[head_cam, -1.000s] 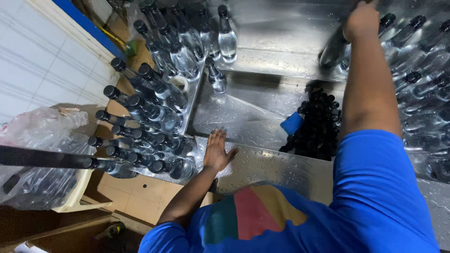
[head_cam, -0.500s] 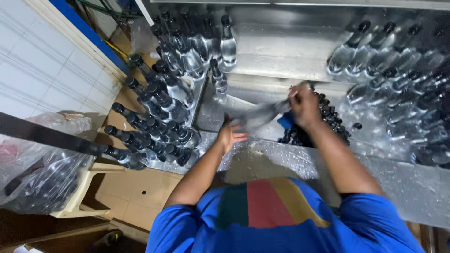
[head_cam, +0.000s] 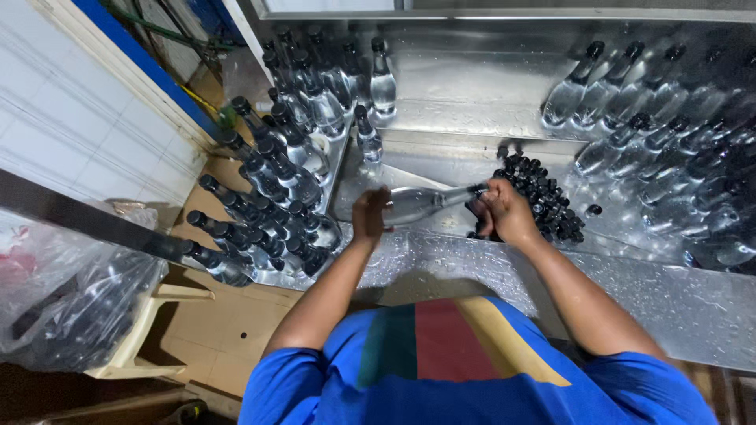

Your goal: The person repeatedly picks up clear glass bottles from a metal tray and screws black caps onto them by hand. The capped bottles are then placed back into the tray among other finished bottles.

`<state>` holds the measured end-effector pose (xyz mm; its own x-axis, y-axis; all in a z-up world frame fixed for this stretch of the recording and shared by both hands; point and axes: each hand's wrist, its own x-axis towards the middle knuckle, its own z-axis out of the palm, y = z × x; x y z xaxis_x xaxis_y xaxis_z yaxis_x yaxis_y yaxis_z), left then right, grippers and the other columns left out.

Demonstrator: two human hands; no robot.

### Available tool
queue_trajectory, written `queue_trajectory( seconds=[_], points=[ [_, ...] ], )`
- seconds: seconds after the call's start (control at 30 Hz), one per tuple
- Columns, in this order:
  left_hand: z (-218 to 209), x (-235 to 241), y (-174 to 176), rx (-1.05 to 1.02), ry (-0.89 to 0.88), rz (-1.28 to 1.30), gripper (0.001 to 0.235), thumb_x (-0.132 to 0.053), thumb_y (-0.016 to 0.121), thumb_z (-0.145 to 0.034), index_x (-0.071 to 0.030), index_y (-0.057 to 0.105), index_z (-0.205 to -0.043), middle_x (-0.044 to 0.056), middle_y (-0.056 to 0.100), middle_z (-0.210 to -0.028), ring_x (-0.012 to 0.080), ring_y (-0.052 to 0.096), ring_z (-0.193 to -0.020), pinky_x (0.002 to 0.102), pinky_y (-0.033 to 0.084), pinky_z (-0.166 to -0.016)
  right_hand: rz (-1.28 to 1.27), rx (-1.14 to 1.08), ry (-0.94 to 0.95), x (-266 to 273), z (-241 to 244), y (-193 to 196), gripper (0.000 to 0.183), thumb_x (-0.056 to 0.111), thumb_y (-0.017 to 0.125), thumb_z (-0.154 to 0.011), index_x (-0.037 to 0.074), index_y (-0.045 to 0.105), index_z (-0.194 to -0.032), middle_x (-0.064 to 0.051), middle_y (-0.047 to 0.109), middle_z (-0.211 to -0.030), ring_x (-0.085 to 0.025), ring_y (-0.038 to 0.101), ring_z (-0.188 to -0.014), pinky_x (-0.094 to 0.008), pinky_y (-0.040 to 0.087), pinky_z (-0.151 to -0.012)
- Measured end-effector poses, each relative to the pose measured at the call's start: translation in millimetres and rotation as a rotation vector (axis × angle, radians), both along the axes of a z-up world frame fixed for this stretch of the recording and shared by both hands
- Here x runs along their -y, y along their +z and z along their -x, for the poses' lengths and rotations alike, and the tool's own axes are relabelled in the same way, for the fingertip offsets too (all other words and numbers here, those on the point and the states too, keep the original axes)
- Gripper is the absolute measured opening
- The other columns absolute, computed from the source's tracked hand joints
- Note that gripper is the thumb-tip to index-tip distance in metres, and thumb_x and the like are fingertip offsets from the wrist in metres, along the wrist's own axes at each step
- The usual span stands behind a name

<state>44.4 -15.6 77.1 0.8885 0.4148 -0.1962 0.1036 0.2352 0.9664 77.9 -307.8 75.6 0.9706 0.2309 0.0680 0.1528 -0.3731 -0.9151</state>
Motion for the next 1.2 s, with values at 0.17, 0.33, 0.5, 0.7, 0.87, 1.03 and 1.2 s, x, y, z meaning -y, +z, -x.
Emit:
queue_trajectory(
  seconds=[0.17, 0.33, 0.5, 0.7, 0.87, 1.03, 1.2],
  points=[
    [7, 0, -12, -0.394, -0.2, 0.157, 0.06, -0.051, 0.082, -0.099, -0.006, 0.065, -0.134, 0.03, 0.069, -0.087, 0.044, 0.08, -0.068, 0.059, 0.068, -0.055, 0.53, 0.924, 0.091, 26, -29, -14, 0.042, 0.047, 0.048, -0.114, 0.016, 0.065, -0.092, -0.003, 0.058, -0.072, -0.027, 0.063, -0.068, -0.04, 0.05, -0.067],
    [11, 6, -1, -0.18, -0.163, -0.657, 0.043, -0.066, 0.077, -0.094, -0.029, 0.082, -0.115, 0.01, 0.083, -0.109, 0.0424, 0.076, -0.113, 0.055, 0.061, -0.099, -0.179, 0.166, 0.185, 3, -25, -26, 0.04, 0.019, 0.043, -0.107, 0.003, 0.078, -0.097, -0.001, 0.064, -0.082, -0.02, 0.061, -0.089, -0.028, 0.044, -0.087],
    [-1, -24, 8, -0.484, -0.192, 0.242, 0.093, -0.049, 0.09, -0.093, 0.001, 0.051, -0.161, 0.038, 0.063, -0.139, 0.0493, 0.08, -0.099, 0.062, 0.07, -0.071, 0.388, 1.085, 0.057, 18, -55, -30, 0.064, 0.066, 0.05, -0.112, 0.011, 0.082, -0.115, -0.012, 0.07, -0.094, -0.035, 0.071, -0.09, -0.046, 0.056, -0.083],
    [15, 14, -12, 0.129, 0.113, -0.568, 0.027, -0.025, 0.09, -0.092, -0.014, 0.085, -0.117, 0.014, 0.085, -0.108, 0.0396, 0.081, -0.094, 0.052, 0.058, -0.072, 0.155, 0.14, -0.097, 9, -58, -33, 0.07, 0.024, 0.039, -0.126, -0.022, 0.064, -0.08, -0.048, 0.057, -0.074, -0.054, 0.058, -0.078, -0.062, 0.035, -0.068],
    [39, 14, -24, 0.809, -0.035, -1.175, 0.044, -0.043, 0.092, -0.08, -0.02, 0.083, -0.116, 0.008, 0.081, -0.11, 0.0301, 0.081, -0.098, 0.041, 0.068, -0.08, -0.075, -0.793, 0.042, 1, -51, -42, 0.054, 0.046, 0.045, -0.105, 0.015, 0.044, -0.061, 0.0, 0.03, -0.047, -0.017, 0.026, -0.034, -0.034, 0.017, -0.032],
    [47, 7, -29, 1.511, 0.033, -1.524, 0.03, -0.045, 0.065, -0.11, -0.026, 0.068, -0.134, 0.005, 0.075, -0.124, 0.0377, 0.079, -0.11, 0.049, 0.068, -0.076, 0.295, -0.956, 0.142, -1, -68, -43, 0.062, 0.055, 0.048, -0.115, -0.004, 0.065, -0.12, -0.016, 0.066, -0.069, -0.029, 0.052, -0.047, -0.039, 0.027, -0.043],
    [54, -5, -49, 1.496, -0.15, -1.509, 0.025, -0.028, 0.053, -0.112, -0.021, 0.069, -0.13, 0.014, 0.071, -0.136, 0.0427, 0.073, -0.1, 0.052, 0.062, -0.075, 0.544, -0.951, 0.259, -45, -115, -27, 0.059, 0.066, 0.046, -0.107, 0.011, 0.059, -0.089, 0.001, 0.05, -0.062, -0.02, 0.046, -0.048, -0.037, 0.031, -0.047]
  ],
)
